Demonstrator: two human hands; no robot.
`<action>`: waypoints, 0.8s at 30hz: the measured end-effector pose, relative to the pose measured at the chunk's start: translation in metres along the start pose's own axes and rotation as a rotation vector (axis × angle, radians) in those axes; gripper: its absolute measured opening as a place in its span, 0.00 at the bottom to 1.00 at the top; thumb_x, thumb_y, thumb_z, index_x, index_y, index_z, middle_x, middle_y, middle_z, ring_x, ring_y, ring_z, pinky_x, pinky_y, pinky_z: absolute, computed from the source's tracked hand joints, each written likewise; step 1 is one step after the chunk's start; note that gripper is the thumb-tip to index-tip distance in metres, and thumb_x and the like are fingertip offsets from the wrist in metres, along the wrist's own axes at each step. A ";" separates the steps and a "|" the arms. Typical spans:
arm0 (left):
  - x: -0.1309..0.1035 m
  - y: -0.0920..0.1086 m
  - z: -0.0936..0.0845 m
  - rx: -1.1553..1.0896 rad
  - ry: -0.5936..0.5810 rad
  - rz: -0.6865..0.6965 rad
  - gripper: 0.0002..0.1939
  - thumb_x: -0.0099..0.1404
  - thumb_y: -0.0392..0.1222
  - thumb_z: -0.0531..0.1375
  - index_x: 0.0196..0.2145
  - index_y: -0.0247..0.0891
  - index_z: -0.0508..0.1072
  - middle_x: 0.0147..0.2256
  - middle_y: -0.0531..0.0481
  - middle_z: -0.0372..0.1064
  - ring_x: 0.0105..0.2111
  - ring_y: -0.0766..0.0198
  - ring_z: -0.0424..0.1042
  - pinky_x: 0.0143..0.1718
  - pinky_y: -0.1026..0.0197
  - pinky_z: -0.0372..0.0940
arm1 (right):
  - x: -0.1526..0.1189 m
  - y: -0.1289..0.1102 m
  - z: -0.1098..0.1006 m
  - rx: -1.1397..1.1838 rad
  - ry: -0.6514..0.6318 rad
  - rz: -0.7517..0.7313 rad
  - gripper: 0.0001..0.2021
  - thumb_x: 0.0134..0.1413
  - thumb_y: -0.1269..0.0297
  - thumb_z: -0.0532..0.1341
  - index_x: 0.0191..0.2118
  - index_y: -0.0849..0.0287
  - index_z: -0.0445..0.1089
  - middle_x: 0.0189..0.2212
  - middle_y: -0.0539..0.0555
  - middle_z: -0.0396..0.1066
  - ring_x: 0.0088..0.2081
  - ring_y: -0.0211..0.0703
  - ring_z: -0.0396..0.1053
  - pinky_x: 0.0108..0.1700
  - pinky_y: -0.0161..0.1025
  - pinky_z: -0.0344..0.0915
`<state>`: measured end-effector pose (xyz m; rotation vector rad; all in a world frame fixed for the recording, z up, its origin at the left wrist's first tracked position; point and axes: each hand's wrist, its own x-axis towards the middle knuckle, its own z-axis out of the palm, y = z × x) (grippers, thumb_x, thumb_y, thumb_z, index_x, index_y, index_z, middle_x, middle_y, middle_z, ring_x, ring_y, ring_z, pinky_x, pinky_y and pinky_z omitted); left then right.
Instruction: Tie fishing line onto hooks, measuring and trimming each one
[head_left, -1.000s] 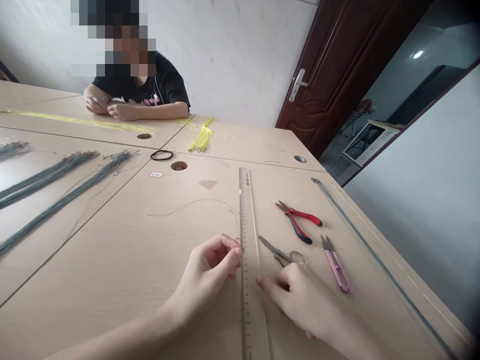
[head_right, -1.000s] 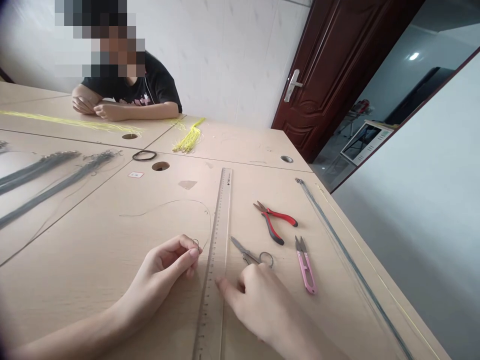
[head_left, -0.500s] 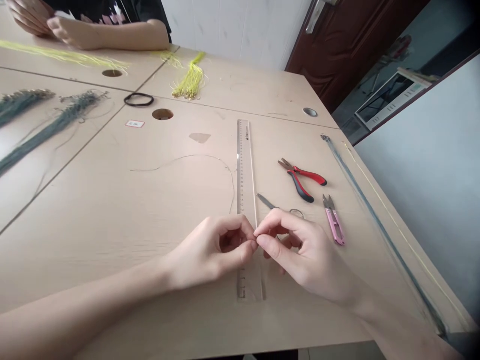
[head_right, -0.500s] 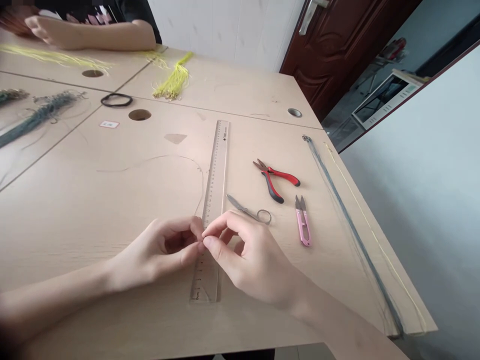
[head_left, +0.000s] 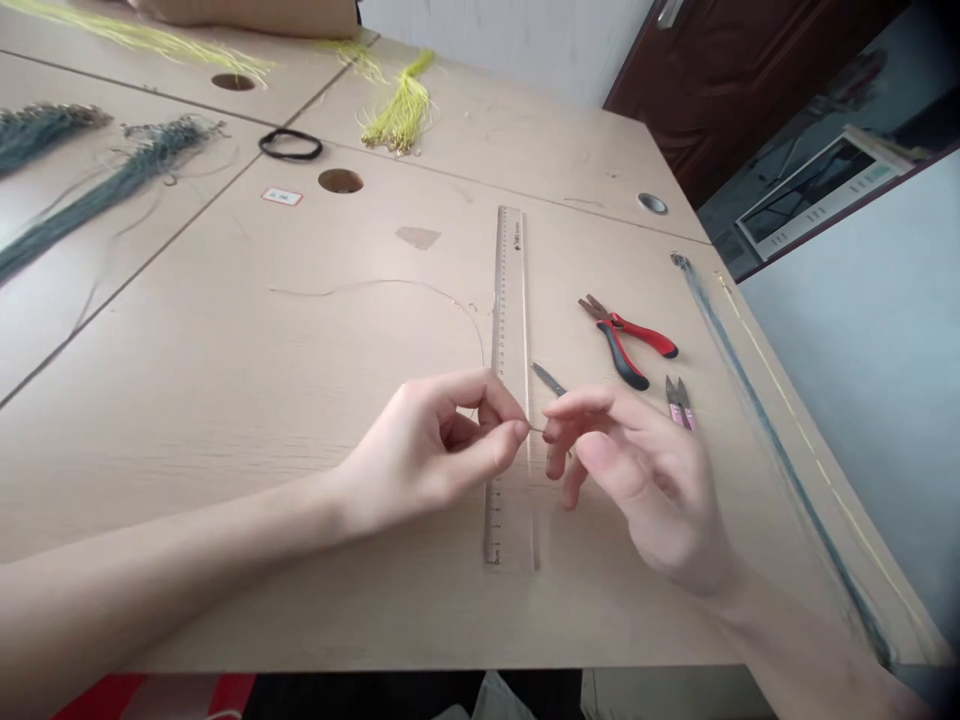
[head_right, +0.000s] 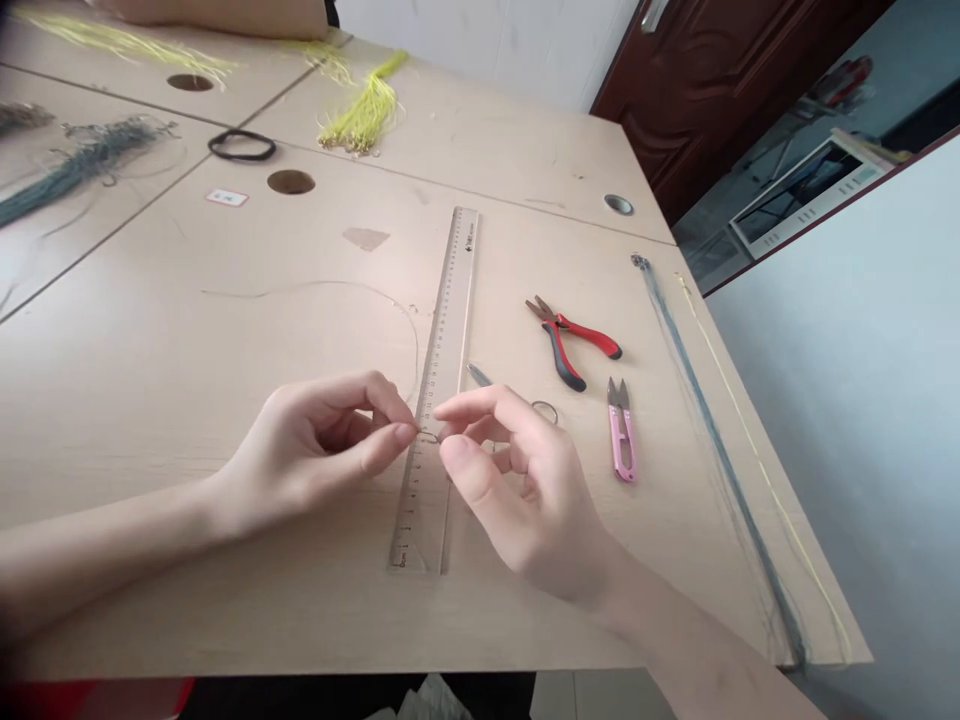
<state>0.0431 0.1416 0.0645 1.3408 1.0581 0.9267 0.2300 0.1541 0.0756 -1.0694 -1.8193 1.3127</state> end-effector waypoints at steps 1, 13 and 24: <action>-0.001 -0.001 0.000 0.031 -0.003 0.021 0.08 0.63 0.39 0.56 0.26 0.38 0.66 0.15 0.60 0.49 0.15 0.74 0.46 0.15 0.68 0.42 | 0.000 0.000 -0.001 -0.002 -0.024 0.052 0.09 0.63 0.57 0.54 0.41 0.55 0.67 0.30 0.50 0.65 0.27 0.36 0.65 0.23 0.32 0.64; -0.007 -0.004 0.003 0.272 0.158 0.177 0.06 0.63 0.36 0.56 0.27 0.38 0.69 0.16 0.60 0.48 0.15 0.74 0.46 0.15 0.68 0.42 | 0.005 0.005 0.009 -0.023 -0.009 -0.026 0.06 0.61 0.66 0.57 0.32 0.59 0.67 0.26 0.48 0.64 0.26 0.33 0.63 0.22 0.29 0.63; -0.008 0.001 0.005 -0.013 0.042 0.001 0.07 0.63 0.40 0.57 0.27 0.38 0.68 0.16 0.61 0.47 0.14 0.75 0.44 0.13 0.69 0.39 | 0.001 0.009 0.008 -0.080 0.053 -0.207 0.03 0.58 0.71 0.58 0.35 0.57 0.67 0.29 0.49 0.64 0.29 0.35 0.66 0.22 0.30 0.64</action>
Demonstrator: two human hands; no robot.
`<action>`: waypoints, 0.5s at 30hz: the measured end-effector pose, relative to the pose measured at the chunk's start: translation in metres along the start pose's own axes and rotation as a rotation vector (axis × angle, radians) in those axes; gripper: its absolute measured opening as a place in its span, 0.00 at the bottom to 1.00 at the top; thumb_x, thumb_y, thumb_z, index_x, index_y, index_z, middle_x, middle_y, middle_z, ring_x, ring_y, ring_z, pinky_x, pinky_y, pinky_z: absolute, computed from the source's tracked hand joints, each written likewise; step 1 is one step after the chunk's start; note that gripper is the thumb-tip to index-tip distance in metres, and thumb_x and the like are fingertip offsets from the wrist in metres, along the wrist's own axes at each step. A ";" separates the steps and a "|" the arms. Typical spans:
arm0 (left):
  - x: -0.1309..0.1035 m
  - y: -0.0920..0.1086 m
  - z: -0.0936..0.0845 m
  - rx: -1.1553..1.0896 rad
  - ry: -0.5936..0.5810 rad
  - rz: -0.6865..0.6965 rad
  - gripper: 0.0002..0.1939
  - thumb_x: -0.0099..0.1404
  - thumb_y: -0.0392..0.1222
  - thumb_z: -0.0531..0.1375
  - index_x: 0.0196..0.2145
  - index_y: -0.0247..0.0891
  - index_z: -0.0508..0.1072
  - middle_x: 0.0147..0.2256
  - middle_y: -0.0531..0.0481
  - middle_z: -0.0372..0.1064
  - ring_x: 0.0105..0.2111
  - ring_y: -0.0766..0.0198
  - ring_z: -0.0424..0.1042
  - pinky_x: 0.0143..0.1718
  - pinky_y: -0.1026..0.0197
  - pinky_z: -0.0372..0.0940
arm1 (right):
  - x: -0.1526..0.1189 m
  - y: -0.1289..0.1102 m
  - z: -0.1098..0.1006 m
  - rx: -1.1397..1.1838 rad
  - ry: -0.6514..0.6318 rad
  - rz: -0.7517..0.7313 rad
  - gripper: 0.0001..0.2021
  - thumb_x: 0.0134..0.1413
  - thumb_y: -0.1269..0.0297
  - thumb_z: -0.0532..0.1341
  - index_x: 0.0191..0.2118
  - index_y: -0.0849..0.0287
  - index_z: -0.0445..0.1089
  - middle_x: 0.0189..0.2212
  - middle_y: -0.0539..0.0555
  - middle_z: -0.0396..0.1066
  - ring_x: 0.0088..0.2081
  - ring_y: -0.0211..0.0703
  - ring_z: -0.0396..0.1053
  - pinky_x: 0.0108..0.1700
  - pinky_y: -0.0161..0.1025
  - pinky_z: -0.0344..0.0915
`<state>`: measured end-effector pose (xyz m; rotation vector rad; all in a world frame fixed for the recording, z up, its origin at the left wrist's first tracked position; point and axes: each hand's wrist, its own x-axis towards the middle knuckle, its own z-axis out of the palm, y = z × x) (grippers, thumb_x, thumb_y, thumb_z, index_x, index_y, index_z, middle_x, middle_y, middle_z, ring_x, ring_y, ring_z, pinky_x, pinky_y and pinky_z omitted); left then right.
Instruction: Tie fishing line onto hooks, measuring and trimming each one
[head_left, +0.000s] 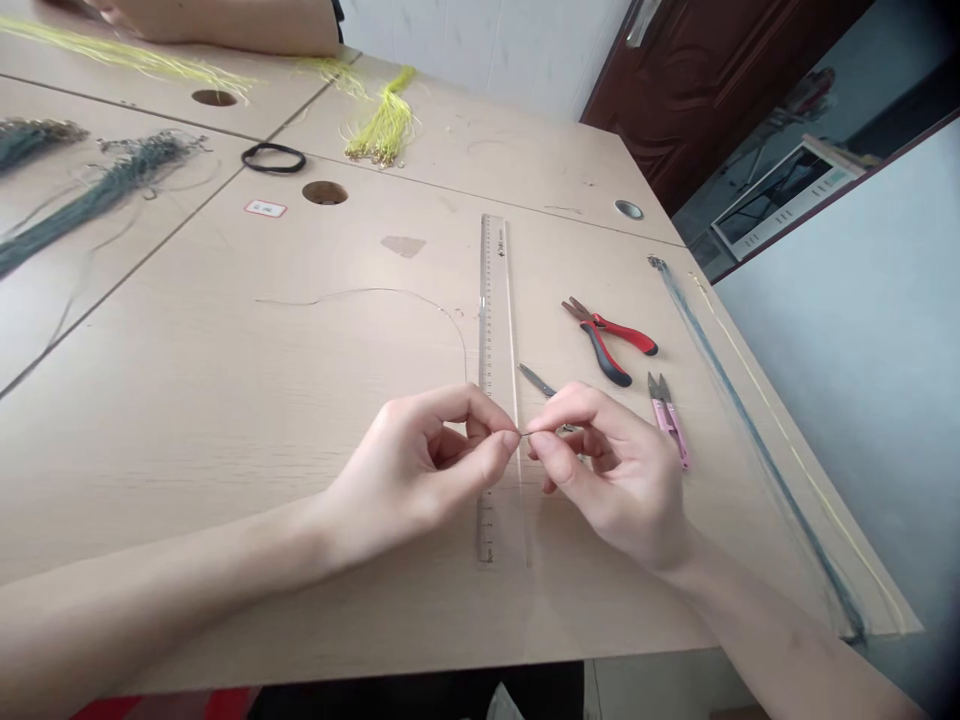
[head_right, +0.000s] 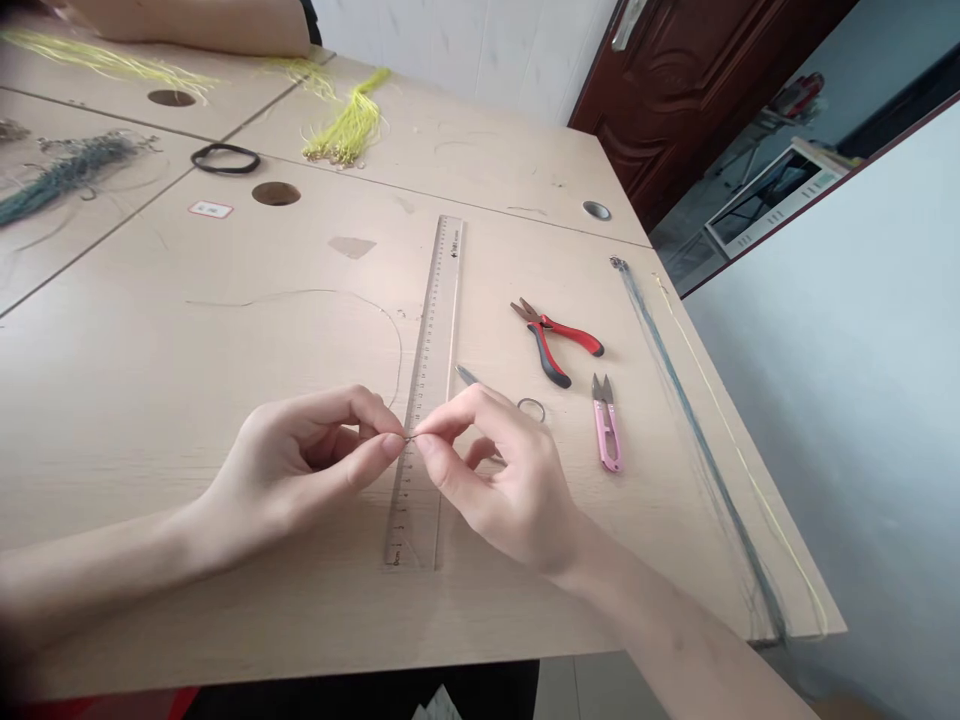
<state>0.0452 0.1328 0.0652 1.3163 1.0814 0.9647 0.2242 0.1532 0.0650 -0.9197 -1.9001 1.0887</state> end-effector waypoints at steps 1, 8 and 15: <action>0.000 0.001 0.000 -0.022 -0.023 -0.026 0.08 0.63 0.41 0.57 0.27 0.38 0.68 0.16 0.60 0.48 0.14 0.75 0.44 0.13 0.69 0.39 | -0.001 0.001 0.000 0.002 0.000 -0.018 0.03 0.58 0.72 0.58 0.35 0.57 0.67 0.29 0.49 0.64 0.30 0.35 0.66 0.22 0.30 0.64; 0.002 0.005 -0.002 -0.109 -0.094 -0.156 0.10 0.62 0.43 0.57 0.26 0.37 0.68 0.16 0.60 0.48 0.16 0.73 0.45 0.15 0.68 0.40 | -0.003 0.006 0.002 0.018 0.007 -0.027 0.06 0.59 0.74 0.56 0.36 0.55 0.65 0.30 0.48 0.63 0.27 0.33 0.63 0.23 0.31 0.64; 0.001 0.001 0.000 -0.172 -0.057 -0.045 0.07 0.63 0.37 0.57 0.26 0.37 0.68 0.17 0.61 0.48 0.15 0.76 0.44 0.14 0.71 0.43 | -0.004 0.003 -0.003 0.026 0.012 0.017 0.05 0.60 0.72 0.57 0.38 0.54 0.67 0.30 0.48 0.64 0.28 0.33 0.66 0.24 0.30 0.65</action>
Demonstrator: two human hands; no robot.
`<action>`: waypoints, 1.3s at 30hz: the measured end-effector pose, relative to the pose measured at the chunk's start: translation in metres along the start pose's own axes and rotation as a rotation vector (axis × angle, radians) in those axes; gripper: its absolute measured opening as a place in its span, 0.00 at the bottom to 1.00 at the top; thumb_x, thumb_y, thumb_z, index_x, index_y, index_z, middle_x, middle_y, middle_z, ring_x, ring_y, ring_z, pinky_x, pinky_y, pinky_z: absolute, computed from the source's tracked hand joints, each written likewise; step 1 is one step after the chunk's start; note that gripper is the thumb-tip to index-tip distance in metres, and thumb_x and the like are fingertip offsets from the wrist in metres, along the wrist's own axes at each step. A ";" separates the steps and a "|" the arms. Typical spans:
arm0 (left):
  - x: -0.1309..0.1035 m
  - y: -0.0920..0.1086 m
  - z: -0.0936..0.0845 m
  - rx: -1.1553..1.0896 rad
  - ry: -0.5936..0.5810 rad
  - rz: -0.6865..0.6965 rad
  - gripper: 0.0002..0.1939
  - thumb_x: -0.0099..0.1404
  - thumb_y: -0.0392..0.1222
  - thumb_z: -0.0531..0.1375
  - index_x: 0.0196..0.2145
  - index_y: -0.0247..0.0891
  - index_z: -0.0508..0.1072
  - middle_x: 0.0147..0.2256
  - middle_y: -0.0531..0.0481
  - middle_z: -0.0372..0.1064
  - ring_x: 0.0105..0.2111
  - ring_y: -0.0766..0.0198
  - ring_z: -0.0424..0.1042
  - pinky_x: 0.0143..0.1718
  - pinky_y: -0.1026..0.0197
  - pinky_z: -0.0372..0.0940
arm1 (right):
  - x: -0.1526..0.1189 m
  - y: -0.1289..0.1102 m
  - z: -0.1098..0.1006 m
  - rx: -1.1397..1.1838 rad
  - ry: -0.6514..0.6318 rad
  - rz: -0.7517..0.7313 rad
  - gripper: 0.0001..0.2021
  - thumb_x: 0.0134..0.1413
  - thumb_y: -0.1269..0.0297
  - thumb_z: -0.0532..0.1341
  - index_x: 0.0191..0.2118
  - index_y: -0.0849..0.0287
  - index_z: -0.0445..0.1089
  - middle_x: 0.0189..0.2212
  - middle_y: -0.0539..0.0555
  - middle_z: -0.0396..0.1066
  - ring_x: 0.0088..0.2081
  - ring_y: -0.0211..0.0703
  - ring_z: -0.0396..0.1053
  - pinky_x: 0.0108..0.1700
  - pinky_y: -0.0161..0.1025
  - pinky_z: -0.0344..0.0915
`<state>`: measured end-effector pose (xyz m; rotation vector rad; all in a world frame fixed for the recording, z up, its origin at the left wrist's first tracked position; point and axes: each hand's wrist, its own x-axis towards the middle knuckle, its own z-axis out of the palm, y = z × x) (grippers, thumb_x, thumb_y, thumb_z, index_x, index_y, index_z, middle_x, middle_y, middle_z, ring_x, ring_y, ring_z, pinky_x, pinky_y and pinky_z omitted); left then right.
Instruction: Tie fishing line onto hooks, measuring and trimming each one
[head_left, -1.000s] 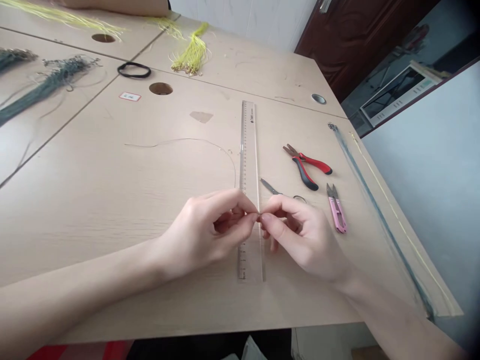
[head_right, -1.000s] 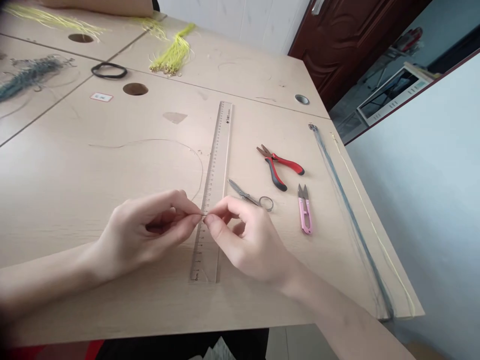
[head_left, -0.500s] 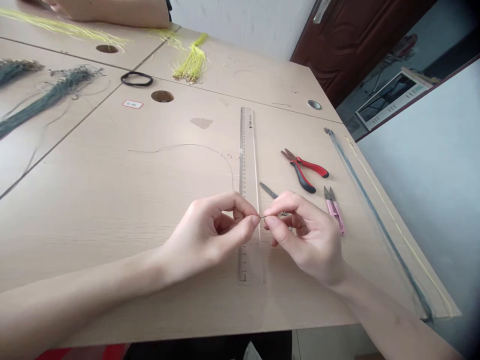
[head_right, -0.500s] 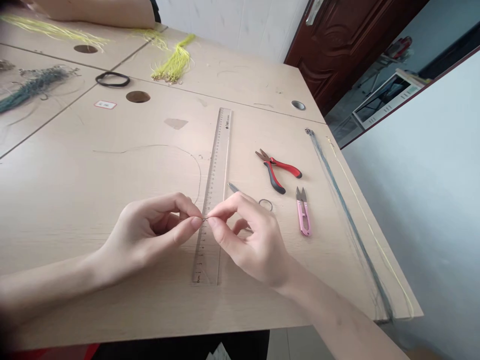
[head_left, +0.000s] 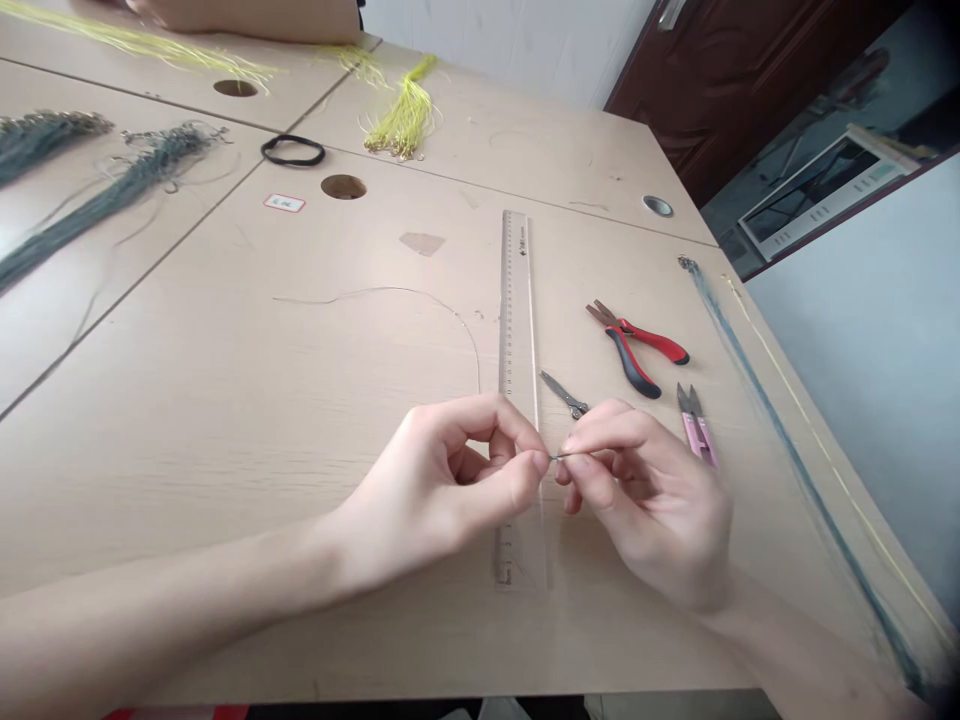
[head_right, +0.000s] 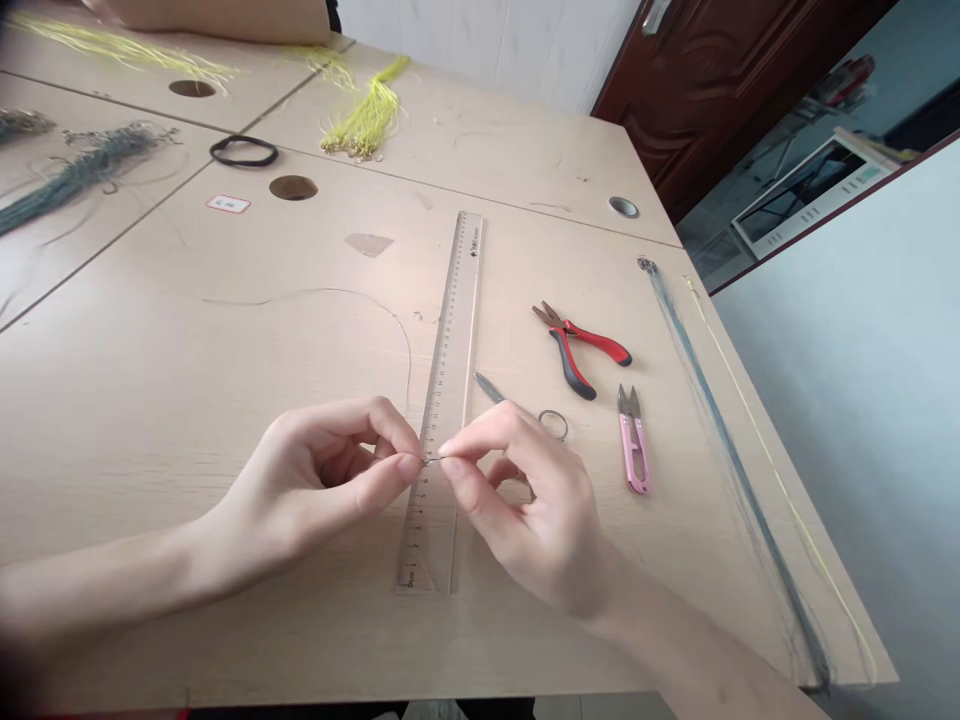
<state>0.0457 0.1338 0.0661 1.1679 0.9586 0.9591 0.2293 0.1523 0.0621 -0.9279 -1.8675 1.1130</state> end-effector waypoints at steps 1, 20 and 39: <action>-0.001 0.000 0.000 0.007 -0.002 0.023 0.07 0.63 0.36 0.57 0.26 0.37 0.67 0.17 0.61 0.48 0.15 0.76 0.44 0.14 0.72 0.43 | 0.000 -0.001 -0.001 0.027 0.005 0.042 0.04 0.61 0.69 0.57 0.40 0.53 0.66 0.30 0.48 0.65 0.27 0.33 0.66 0.24 0.30 0.66; -0.003 -0.005 -0.002 0.370 0.019 0.326 0.06 0.62 0.31 0.55 0.28 0.34 0.69 0.17 0.59 0.55 0.16 0.75 0.50 0.15 0.70 0.47 | 0.007 -0.007 -0.001 0.731 -0.339 0.623 0.13 0.60 0.58 0.59 0.31 0.63 0.69 0.22 0.48 0.63 0.22 0.30 0.64 0.16 0.22 0.63; -0.004 -0.010 -0.002 0.395 0.017 0.328 0.05 0.62 0.32 0.57 0.29 0.38 0.71 0.17 0.60 0.50 0.17 0.74 0.49 0.16 0.70 0.47 | 0.007 -0.015 -0.005 0.474 -0.286 0.519 0.09 0.61 0.62 0.57 0.30 0.60 0.65 0.21 0.45 0.61 0.19 0.29 0.61 0.20 0.27 0.62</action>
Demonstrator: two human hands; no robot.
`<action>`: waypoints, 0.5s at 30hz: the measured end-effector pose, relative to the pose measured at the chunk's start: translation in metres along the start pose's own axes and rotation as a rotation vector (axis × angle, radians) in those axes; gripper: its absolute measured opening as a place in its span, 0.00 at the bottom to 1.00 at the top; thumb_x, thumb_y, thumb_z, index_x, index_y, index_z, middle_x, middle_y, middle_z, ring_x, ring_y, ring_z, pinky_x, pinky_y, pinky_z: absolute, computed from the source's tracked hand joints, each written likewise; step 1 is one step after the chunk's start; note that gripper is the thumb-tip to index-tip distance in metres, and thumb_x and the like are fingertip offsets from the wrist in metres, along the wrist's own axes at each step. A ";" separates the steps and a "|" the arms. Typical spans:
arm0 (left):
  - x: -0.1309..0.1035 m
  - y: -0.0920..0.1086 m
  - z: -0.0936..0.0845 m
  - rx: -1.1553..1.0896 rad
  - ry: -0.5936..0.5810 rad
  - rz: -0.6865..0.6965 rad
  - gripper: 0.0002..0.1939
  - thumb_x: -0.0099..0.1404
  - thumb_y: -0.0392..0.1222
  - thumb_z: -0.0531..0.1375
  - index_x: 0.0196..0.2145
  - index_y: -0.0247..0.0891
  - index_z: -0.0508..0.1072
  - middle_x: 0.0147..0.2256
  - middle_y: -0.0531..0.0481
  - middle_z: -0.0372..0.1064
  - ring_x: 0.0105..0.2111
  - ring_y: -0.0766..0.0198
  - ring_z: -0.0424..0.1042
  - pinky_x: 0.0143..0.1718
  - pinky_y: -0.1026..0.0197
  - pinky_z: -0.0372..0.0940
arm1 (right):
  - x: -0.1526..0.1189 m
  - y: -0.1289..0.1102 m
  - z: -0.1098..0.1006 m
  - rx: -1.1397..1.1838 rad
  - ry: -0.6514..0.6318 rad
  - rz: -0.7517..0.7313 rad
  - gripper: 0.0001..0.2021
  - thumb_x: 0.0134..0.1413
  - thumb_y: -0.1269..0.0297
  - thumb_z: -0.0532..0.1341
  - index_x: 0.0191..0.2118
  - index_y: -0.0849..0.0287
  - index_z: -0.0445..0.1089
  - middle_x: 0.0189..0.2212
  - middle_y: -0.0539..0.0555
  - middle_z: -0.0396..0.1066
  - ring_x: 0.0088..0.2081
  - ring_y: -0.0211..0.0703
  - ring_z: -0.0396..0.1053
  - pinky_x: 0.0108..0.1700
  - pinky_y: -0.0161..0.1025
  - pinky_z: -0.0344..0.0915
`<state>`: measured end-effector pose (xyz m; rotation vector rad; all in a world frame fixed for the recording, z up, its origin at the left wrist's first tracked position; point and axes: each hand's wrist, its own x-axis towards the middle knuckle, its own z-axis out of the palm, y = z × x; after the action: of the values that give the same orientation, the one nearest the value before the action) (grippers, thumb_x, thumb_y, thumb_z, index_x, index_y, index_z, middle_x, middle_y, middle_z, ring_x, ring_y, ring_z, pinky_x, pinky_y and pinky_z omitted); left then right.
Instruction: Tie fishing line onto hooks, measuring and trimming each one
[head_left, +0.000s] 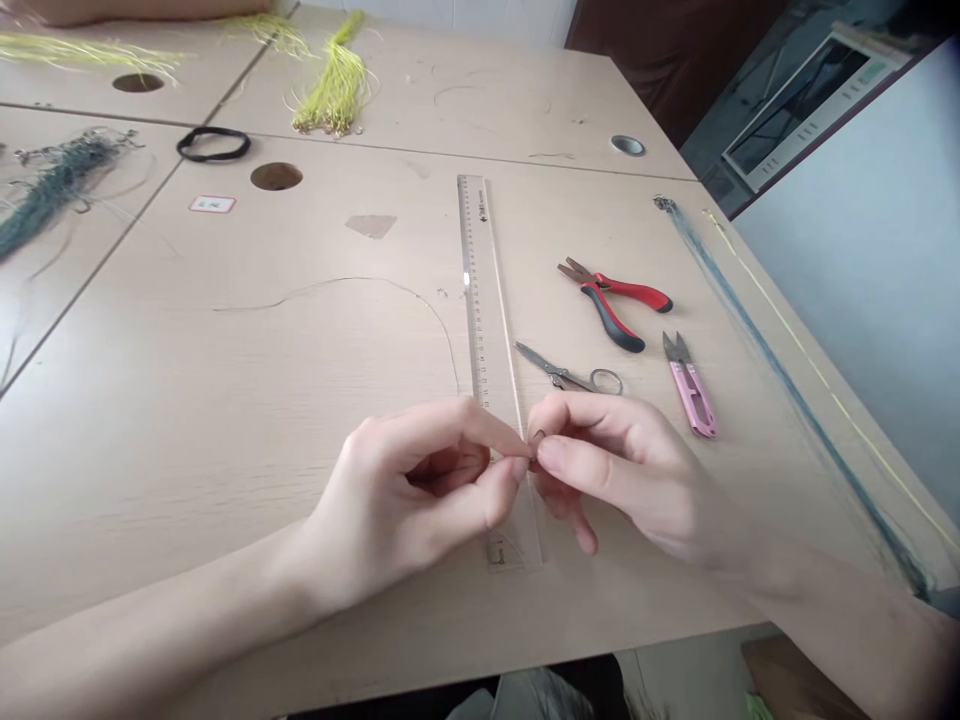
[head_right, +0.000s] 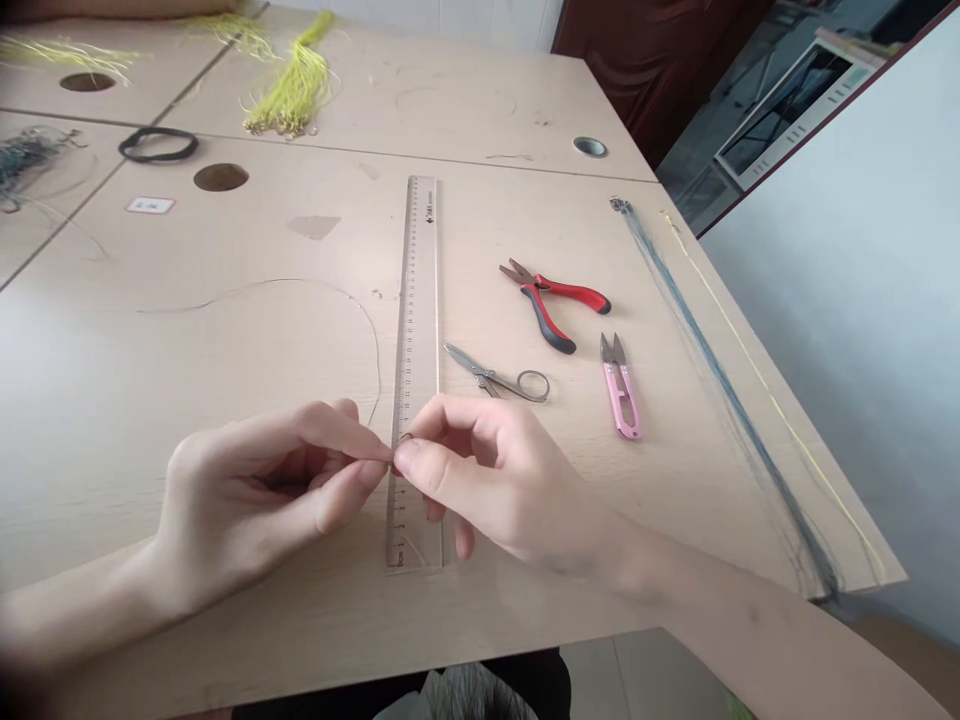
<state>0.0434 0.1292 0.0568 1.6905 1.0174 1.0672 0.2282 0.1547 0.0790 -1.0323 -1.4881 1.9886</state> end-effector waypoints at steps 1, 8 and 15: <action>0.000 0.001 0.000 -0.005 0.011 -0.018 0.05 0.61 0.32 0.57 0.29 0.38 0.71 0.17 0.60 0.51 0.17 0.74 0.49 0.16 0.70 0.48 | 0.000 -0.001 0.001 -0.007 0.007 -0.020 0.09 0.60 0.63 0.57 0.30 0.60 0.65 0.21 0.44 0.60 0.19 0.29 0.61 0.20 0.27 0.62; 0.006 0.012 -0.003 -0.253 -0.024 -0.312 0.06 0.60 0.36 0.58 0.26 0.37 0.69 0.15 0.61 0.51 0.14 0.77 0.45 0.12 0.74 0.43 | -0.003 0.000 0.007 -0.280 0.181 -0.308 0.08 0.59 0.70 0.57 0.29 0.59 0.66 0.23 0.45 0.62 0.23 0.29 0.61 0.22 0.28 0.59; 0.006 0.014 0.000 -0.310 -0.038 -0.381 0.05 0.57 0.34 0.59 0.24 0.36 0.70 0.15 0.61 0.49 0.15 0.76 0.45 0.12 0.72 0.41 | -0.009 0.008 0.009 -0.456 0.274 -0.488 0.05 0.58 0.71 0.59 0.32 0.57 0.68 0.25 0.46 0.62 0.28 0.32 0.61 0.27 0.33 0.60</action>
<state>0.0477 0.1312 0.0713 1.2050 1.0373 0.8845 0.2271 0.1399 0.0754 -0.9430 -1.8585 1.1553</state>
